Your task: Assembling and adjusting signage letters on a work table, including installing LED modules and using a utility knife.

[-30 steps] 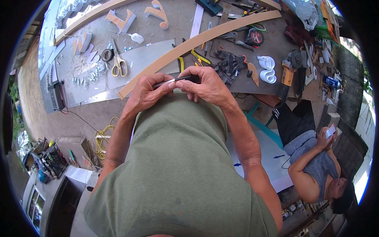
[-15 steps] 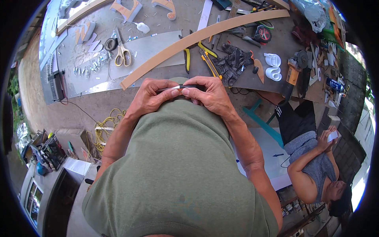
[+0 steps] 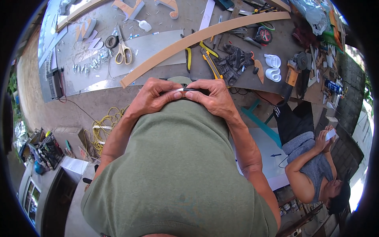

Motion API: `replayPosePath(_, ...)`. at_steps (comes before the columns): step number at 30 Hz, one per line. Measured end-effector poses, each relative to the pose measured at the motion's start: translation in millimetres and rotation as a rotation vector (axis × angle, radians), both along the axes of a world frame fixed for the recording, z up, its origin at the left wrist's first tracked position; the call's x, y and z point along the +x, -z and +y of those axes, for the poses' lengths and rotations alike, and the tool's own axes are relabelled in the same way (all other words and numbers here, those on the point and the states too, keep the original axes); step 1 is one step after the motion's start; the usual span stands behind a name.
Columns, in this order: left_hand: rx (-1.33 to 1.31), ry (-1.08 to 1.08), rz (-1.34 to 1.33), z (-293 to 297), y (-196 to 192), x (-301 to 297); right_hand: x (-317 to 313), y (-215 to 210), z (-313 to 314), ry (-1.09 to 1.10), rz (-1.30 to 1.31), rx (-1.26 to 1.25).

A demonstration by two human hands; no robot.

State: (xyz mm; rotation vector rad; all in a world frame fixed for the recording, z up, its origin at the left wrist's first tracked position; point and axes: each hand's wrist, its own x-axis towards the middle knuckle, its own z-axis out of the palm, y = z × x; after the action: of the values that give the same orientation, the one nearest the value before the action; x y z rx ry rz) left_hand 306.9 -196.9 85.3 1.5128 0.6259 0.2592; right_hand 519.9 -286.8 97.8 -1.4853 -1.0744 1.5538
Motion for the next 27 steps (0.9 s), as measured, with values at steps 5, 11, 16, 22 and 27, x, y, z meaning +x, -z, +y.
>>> replayPosePath(5, 0.000, -0.019, 0.031, 2.2, -6.0, 1.6, -8.2, -9.6, 0.7, 0.047, -0.183, 0.026)
replayPosePath(11, 0.019, 0.019, 0.002, -0.2, -1.6, 0.6, 4.8, -7.8, 2.1, -0.157, -0.215, 0.115)
replayPosePath(16, 0.072, 0.140, 0.082, 19.6, -11.3, 3.9, 10.5, -16.0, 18.8, -0.333, -0.233, 0.087)
replayPosePath(22, 0.298, 0.392, 0.168, 26.3, -31.2, 9.9, 3.0, -29.0, 14.1, -0.447, -0.335, 0.182)
replayPosePath(27, 0.252, 0.344, 0.018, 5.6, -20.1, -1.3, 1.8, -26.5, 2.0, -0.571, -0.354, 0.180)
